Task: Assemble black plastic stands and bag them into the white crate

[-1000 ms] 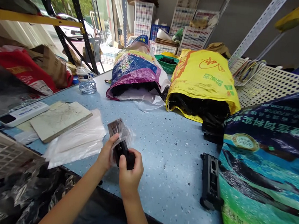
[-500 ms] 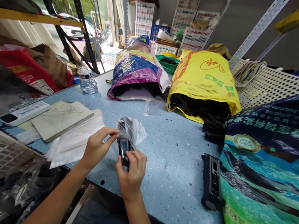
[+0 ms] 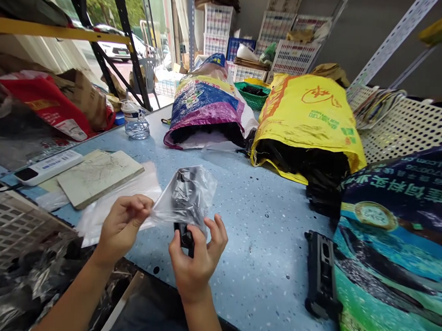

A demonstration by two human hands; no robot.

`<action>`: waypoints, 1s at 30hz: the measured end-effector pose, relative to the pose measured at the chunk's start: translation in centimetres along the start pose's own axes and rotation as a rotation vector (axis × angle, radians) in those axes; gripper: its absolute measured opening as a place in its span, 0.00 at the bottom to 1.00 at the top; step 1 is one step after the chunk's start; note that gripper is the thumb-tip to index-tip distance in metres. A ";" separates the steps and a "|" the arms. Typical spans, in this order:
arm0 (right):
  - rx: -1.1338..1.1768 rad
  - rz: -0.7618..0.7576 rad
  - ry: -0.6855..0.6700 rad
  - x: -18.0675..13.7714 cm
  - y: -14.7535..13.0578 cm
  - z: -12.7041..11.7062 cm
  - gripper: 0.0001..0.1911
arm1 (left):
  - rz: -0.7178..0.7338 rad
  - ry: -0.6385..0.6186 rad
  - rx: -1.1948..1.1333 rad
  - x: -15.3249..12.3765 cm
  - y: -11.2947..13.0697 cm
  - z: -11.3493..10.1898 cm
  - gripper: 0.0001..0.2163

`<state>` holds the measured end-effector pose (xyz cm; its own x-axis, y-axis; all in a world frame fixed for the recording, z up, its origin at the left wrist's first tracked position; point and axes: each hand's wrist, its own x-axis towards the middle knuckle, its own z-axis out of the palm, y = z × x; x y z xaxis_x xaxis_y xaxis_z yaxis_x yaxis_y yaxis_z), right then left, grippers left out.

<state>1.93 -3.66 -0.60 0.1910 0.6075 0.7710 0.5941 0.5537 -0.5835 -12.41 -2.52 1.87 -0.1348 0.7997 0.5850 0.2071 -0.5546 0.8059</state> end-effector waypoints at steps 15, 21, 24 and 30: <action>0.077 0.141 0.106 0.4 -0.8 -2.5 0.10 | -0.074 -0.393 -0.042 -2.5 1.7 1.0 0.06; 0.122 0.032 0.138 -0.3 -0.1 -2.9 0.12 | -0.607 0.193 -0.638 -1.1 0.0 0.4 0.13; 0.097 -0.095 0.079 -1.3 -0.1 -2.5 0.12 | -0.749 0.107 -0.923 -0.8 1.5 3.2 0.25; 0.137 -0.187 0.061 -4.1 -0.9 0.3 0.25 | -0.892 0.250 -0.989 -3.1 2.9 6.0 0.23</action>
<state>0.36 -6.50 -3.32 0.1368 0.4534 0.8807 0.5130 0.7282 -0.4546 -5.55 -5.24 1.84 -0.0491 0.9666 -0.2516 -0.8060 0.1105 0.5816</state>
